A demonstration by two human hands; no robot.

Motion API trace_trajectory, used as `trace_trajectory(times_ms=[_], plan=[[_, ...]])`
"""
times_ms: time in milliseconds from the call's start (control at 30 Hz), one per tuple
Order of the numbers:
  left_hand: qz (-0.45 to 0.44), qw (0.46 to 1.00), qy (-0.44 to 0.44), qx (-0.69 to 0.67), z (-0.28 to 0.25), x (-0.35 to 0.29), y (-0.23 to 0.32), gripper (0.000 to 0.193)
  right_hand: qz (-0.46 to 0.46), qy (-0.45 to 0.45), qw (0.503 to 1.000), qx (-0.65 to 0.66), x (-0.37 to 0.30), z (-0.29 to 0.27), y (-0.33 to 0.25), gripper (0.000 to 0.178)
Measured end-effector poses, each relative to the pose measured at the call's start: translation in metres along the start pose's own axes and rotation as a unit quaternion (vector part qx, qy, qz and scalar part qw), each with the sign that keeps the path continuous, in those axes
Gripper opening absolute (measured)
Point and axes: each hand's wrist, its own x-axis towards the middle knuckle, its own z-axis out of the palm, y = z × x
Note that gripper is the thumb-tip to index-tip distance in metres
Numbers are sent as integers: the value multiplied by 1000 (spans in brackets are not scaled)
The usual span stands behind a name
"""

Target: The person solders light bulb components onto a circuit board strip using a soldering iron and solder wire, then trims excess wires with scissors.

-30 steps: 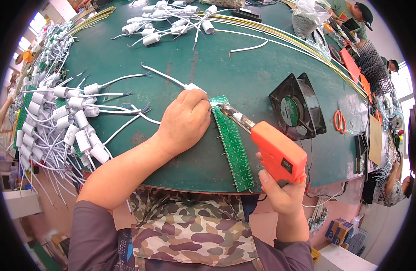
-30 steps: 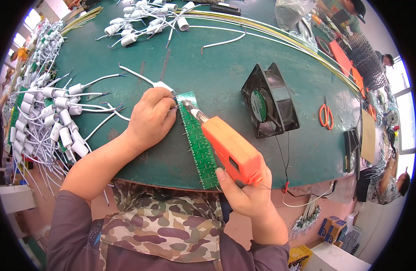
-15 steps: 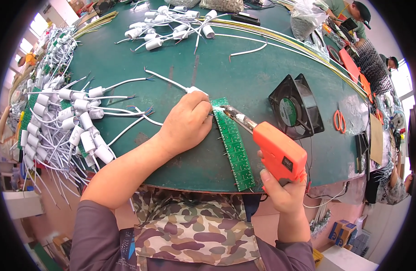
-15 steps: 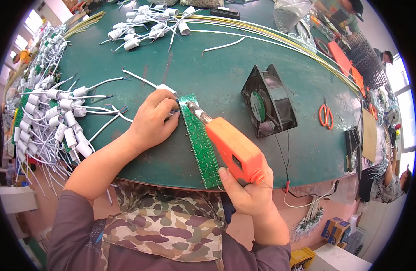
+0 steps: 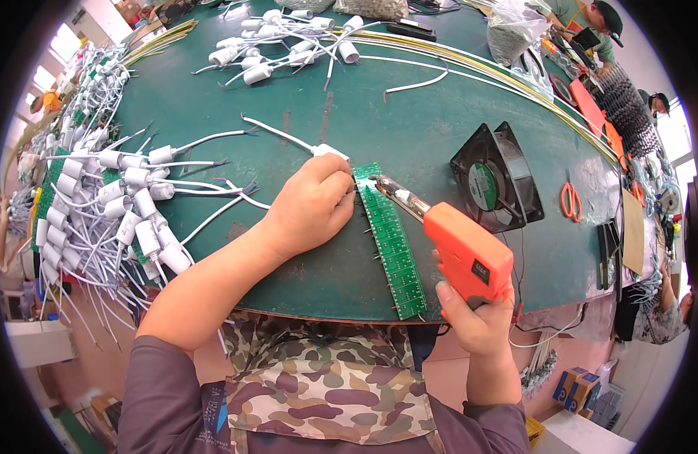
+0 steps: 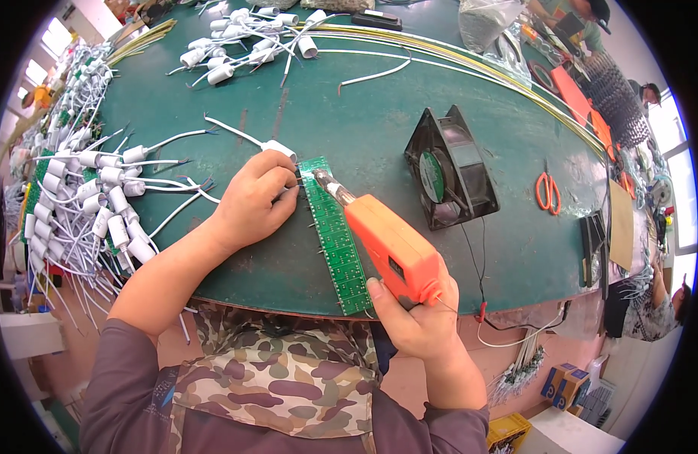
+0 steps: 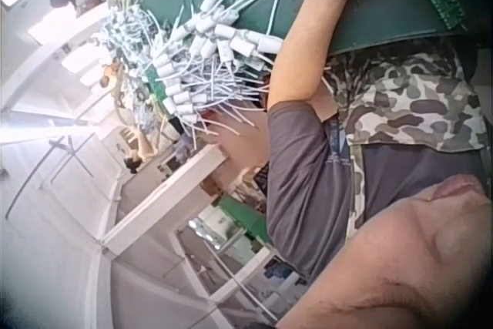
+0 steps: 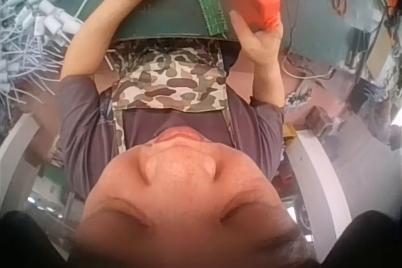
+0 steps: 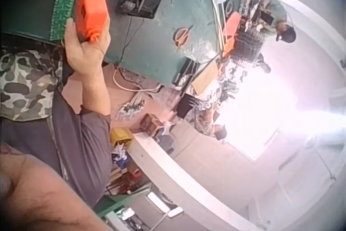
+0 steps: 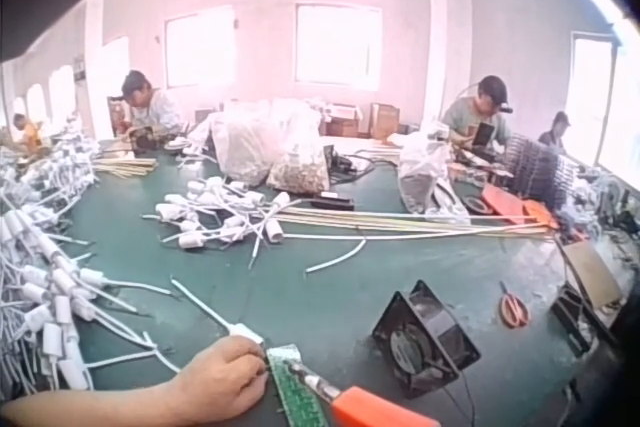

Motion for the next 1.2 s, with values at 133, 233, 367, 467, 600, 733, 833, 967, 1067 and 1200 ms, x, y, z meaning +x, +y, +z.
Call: trace_trajectory(times_ms=[133, 233, 367, 467, 600, 733, 833, 967, 1067, 1200], plan=[[-14, 999, 21, 23, 6, -1, 2, 11, 9, -4, 1000, 9, 0, -2, 1, 44], [-15, 998, 36, 41, 9, 0, 2, 12, 49, -82, 995, 10, -2, -9, 3, 54], [-19, 997, 41, 55, 11, 0, 3, 14, 29, -56, 998, 1, 1, -1, 1, 49], [-17, 997, 42, 60, 10, 0, 3, 14, 30, -25, 999, 2, 3, 2, 1, 45], [-16, 997, 39, 57, 11, 0, 2, 14, 3, -43, 999, -29, 3, 0, 3, 45], [-10, 997, 40, 63, 11, 0, 2, 14, 24, -38, 999, -14, 2, 1, 0, 46], [-9, 997, 39, 67, 11, 0, 2, 15, 43, -55, 997, -15, 2, 0, -1, 48], [-12, 997, 38, 66, 11, 1, 3, 15, 31, -51, 998, -9, 2, 1, 2, 50], [-9, 997, 40, 67, 11, 1, 2, 15, 13, -55, 998, -12, 4, 1, 2, 52], [-10, 997, 38, 70, 11, 0, 1, 14, 46, -59, 997, -14, 4, 0, -7, 50]])
